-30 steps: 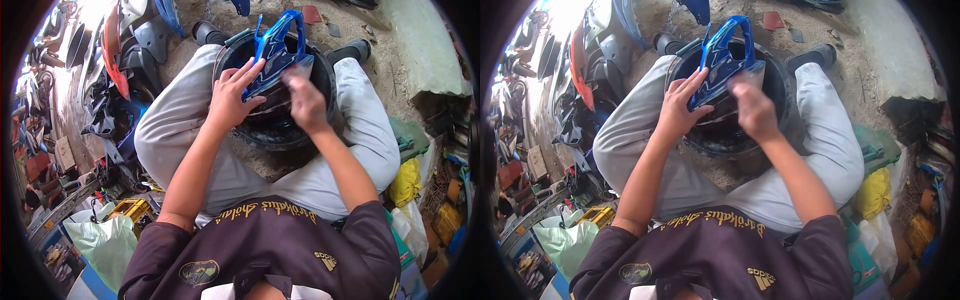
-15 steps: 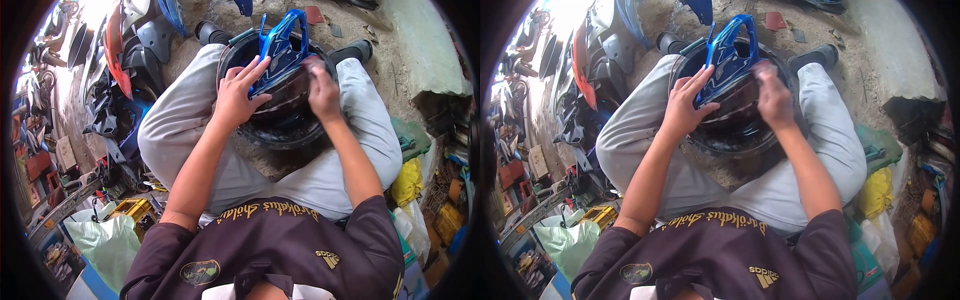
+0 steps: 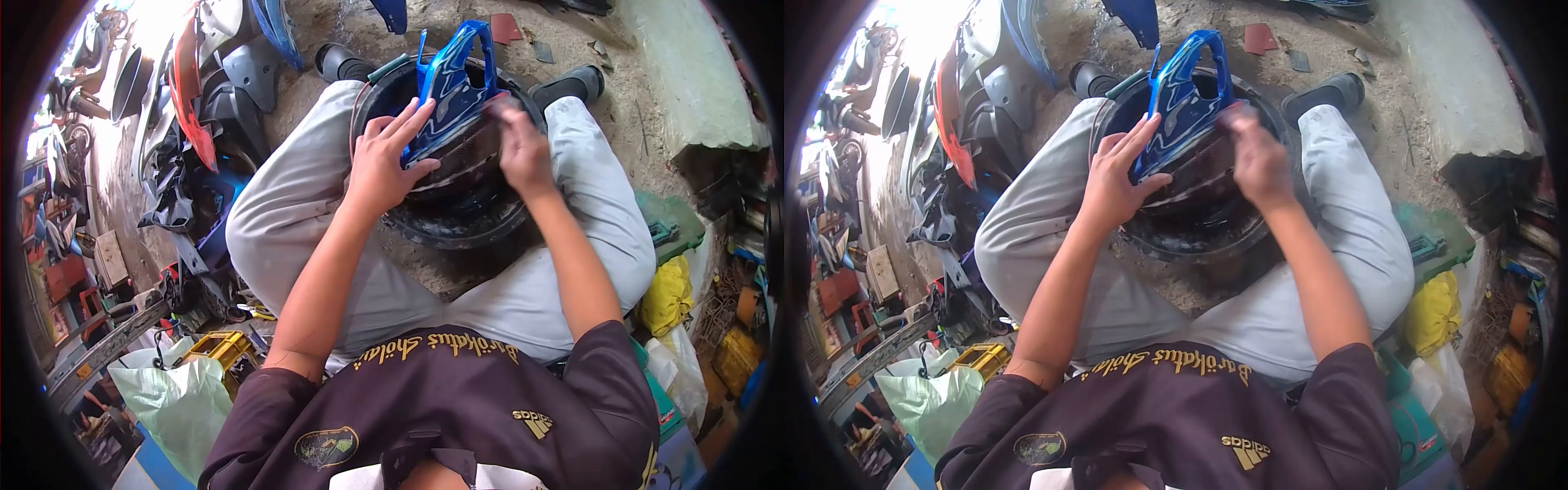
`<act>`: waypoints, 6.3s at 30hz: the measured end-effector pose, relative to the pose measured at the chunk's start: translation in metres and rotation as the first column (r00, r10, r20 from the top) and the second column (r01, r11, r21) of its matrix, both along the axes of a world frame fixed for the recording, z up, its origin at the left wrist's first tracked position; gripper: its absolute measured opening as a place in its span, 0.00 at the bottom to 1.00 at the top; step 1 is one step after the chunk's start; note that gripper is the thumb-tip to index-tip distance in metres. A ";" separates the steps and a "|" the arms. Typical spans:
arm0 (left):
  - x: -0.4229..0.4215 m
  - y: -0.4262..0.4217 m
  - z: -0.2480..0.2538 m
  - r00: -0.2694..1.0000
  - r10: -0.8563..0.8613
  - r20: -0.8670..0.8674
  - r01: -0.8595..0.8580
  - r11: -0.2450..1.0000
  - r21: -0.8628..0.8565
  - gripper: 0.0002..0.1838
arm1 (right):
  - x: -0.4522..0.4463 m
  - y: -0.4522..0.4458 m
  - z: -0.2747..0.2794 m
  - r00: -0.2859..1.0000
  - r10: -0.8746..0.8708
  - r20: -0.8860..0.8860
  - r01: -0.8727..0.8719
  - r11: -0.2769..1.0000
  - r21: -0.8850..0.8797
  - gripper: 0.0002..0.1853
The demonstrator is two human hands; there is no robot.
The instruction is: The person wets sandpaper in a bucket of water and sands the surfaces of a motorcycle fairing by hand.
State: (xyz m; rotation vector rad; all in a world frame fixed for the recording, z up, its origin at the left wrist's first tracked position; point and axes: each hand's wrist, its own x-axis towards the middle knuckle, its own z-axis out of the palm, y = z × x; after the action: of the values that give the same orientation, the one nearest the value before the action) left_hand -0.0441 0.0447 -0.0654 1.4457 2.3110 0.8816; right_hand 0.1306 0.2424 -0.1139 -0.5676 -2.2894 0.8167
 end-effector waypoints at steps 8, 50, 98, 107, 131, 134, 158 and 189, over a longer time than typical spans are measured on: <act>0.007 -0.002 0.002 0.997 0.019 -0.080 -0.016 0.999 0.039 0.50 | 0.001 -0.015 0.005 0.992 0.117 0.037 -0.118 0.993 0.013 0.14; 0.042 -0.029 -0.007 0.963 0.216 0.161 -0.227 0.972 0.057 0.36 | -0.001 0.023 0.004 0.997 -0.080 0.005 0.080 0.996 -0.049 0.10; -0.070 0.051 0.115 0.755 -0.450 -0.476 0.440 0.887 -0.141 0.46 | 0.000 0.070 0.140 0.941 0.338 0.022 -0.144 0.459 -0.877 0.09; -0.051 0.073 0.042 0.806 -0.474 -0.355 0.455 0.879 -0.142 0.62 | -0.008 0.056 0.056 0.985 0.172 -0.034 -0.175 0.966 -0.193 0.13; -0.034 0.032 -0.011 0.813 -0.426 -0.398 0.432 0.898 -0.078 0.56 | -0.012 0.043 0.017 0.922 0.362 0.135 -0.385 0.834 0.395 0.13; -0.035 0.033 -0.010 0.815 -0.427 -0.392 0.440 0.896 -0.060 0.55 | -0.013 0.025 0.026 0.855 0.505 0.119 -0.507 0.765 0.397 0.12; -0.034 0.035 -0.007 0.793 -0.423 -0.439 0.440 0.895 -0.068 0.54 | -0.008 0.061 0.007 0.941 0.334 0.048 -0.331 0.886 0.324 0.14; -0.035 0.035 -0.009 0.801 -0.439 -0.407 0.451 0.890 -0.072 0.54 | -0.004 0.032 0.010 0.925 0.378 0.042 -0.373 0.883 0.286 0.20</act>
State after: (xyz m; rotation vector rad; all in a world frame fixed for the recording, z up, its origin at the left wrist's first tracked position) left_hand -0.0790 0.0793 -0.0747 2.2490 2.0568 0.5032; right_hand 0.1261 0.2743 -0.1039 0.0205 -2.4821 0.6338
